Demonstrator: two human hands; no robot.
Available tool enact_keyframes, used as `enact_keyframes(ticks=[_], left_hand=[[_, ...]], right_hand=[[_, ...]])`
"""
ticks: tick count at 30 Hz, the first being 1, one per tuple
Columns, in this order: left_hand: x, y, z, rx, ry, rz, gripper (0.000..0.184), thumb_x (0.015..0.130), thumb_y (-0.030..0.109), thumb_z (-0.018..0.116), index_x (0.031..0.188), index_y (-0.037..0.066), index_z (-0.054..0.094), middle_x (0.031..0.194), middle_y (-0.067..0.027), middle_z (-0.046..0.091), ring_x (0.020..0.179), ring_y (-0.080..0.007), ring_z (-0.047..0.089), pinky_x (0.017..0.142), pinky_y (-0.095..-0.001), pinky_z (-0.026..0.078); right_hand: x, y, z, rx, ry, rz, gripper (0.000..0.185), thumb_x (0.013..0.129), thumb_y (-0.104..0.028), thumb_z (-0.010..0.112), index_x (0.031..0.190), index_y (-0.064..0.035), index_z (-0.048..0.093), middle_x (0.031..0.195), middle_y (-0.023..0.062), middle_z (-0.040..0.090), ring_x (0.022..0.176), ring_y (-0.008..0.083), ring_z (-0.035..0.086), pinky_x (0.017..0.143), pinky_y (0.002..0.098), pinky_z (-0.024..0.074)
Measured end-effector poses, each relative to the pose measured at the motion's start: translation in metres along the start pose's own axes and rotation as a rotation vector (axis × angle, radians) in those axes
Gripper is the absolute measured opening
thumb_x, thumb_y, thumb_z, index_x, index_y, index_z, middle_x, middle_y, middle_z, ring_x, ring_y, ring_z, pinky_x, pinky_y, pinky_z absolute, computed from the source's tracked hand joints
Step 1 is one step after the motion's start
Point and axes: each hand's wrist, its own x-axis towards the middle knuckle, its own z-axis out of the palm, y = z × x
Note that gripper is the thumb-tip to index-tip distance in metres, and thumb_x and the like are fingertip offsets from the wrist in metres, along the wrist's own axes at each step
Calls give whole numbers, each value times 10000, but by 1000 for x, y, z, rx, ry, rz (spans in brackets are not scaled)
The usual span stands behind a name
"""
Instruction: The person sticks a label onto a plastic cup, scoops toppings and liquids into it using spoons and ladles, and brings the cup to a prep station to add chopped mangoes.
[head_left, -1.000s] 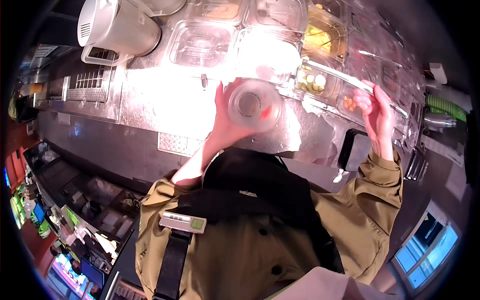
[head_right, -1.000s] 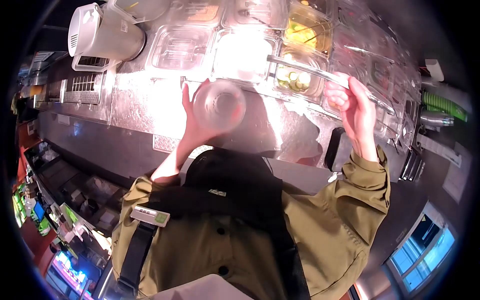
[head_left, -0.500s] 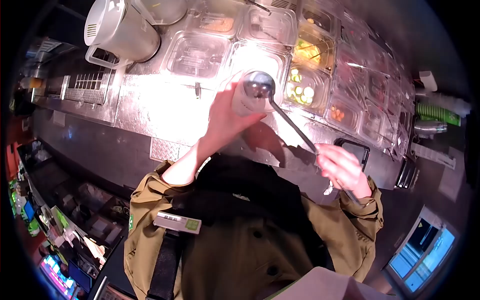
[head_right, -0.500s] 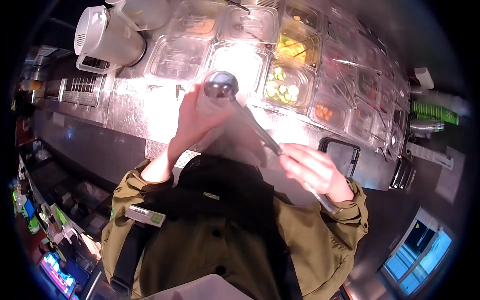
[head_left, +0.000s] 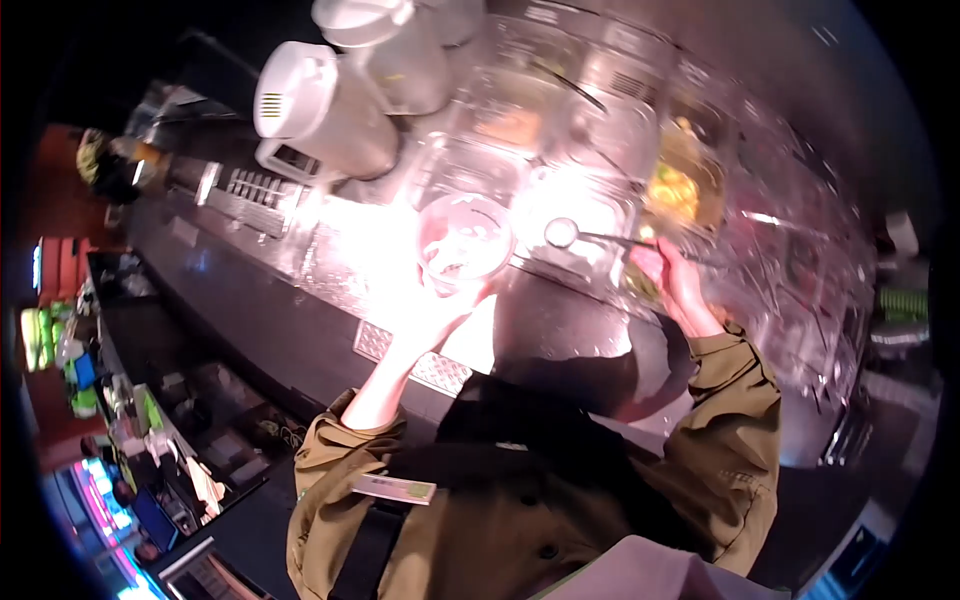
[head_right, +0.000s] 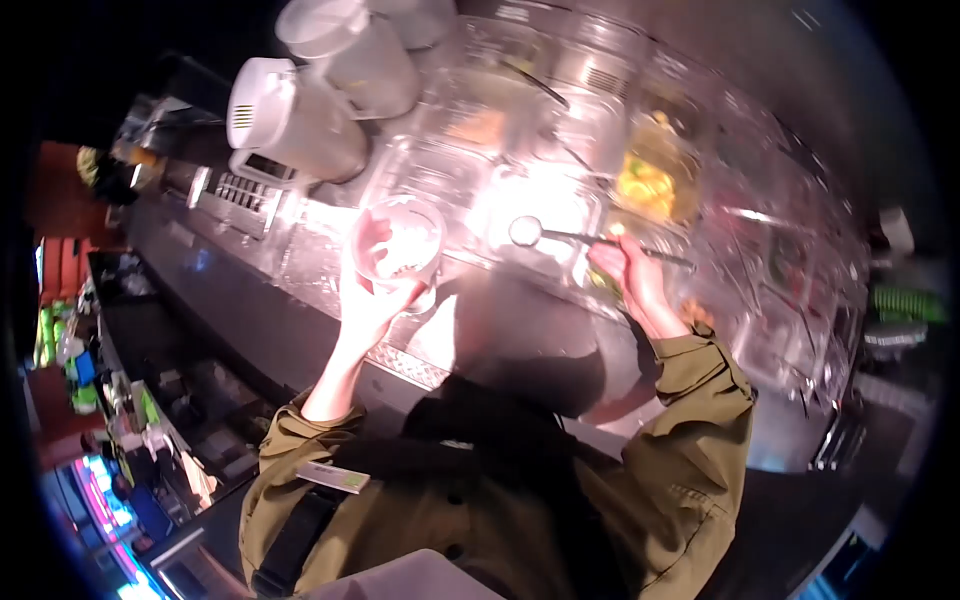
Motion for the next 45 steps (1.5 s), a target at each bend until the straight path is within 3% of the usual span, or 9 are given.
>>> enact_keyframes(ticks=[7, 12, 14, 16, 23, 30, 36, 40, 45], left_hand=[[56, 7, -68, 128, -3, 317, 883, 543, 106, 775, 1265, 18, 275, 1188, -108, 407, 1117, -204, 401, 922, -338, 364], [109, 4, -80, 114, -102, 381, 850, 538, 81, 770, 1238, -6, 296, 1176, -110, 413, 1098, -200, 419, 913, -333, 374], [134, -6, -85, 191, -78, 482, 847, 534, 107, 781, 1229, -14, 311, 1171, -120, 407, 1094, -206, 420, 924, -326, 358], [157, -9, -92, 136, -115, 380, 870, 512, 119, 792, 1233, 2, 317, 1161, -127, 406, 1096, -218, 418, 934, -333, 344], [200, -14, -103, 506, -70, 619, 907, 472, 179, 806, 1232, 48, 328, 1295, -227, 142, 1209, -375, 205, 967, -425, 264], [216, -11, -97, 461, -97, 673, 952, 483, 220, 805, 1250, 27, 276, 1294, -259, 207, 1204, -394, 201, 975, -462, 209], [216, -11, -92, 296, -141, 529, 944, 491, 188, 798, 1251, 9, 266, 1258, -221, 323, 1188, -360, 282, 977, -452, 178], [222, -8, -87, 210, -129, 412, 959, 483, 163, 809, 1259, 28, 262, 1275, -225, 260, 1203, -326, 246, 959, -422, 259], [213, 3, -89, 234, -141, 429, 959, 491, 166, 814, 1263, 30, 261, 1233, -212, 293, 1183, -314, 264, 931, -377, 315]], right_hand=[[-25, -58, 68, -792, -395, 701, 258, 835, -218, 534, 913, 28, 557, 775, 148, 626, 742, 211, 621, 740, 305, 499], [59, -121, 303, -1322, -448, -2011, 423, 739, -149, 598, 1132, -49, 477, 1098, 119, 515, 961, 291, 511, 747, 359, 453], [119, -121, 383, -1318, -281, -2213, 394, 695, -150, 622, 1072, -98, 523, 1080, 90, 534, 959, 263, 520, 745, 357, 448], [134, -118, 421, -1792, -559, -1558, 268, 672, -113, 626, 932, -83, 569, 906, 85, 594, 821, 275, 566, 670, 362, 457], [131, -204, 361, -1597, -53, -1410, 223, 772, -205, 590, 693, 0, 553, 569, 119, 543, 490, 185, 504, 487, 319, 385], [262, -109, 300, -1889, 56, -828, 164, 699, -238, 635, 749, -83, 614, 811, 140, 607, 794, 302, 577, 689, 402, 451], [171, -168, 407, -1620, -136, -1792, 228, 731, -253, 598, 867, -69, 593, 832, 99, 570, 802, 256, 561, 626, 367, 477], [152, -129, 448, -2430, -501, -700, 288, 746, -328, 581, 866, -70, 627, 818, 111, 595, 757, 283, 548, 753, 375, 421], [153, -121, 400, -1963, -443, -1172, 355, 731, -320, 615, 924, -22, 611, 728, 109, 611, 786, 289, 545, 796, 365, 400]])
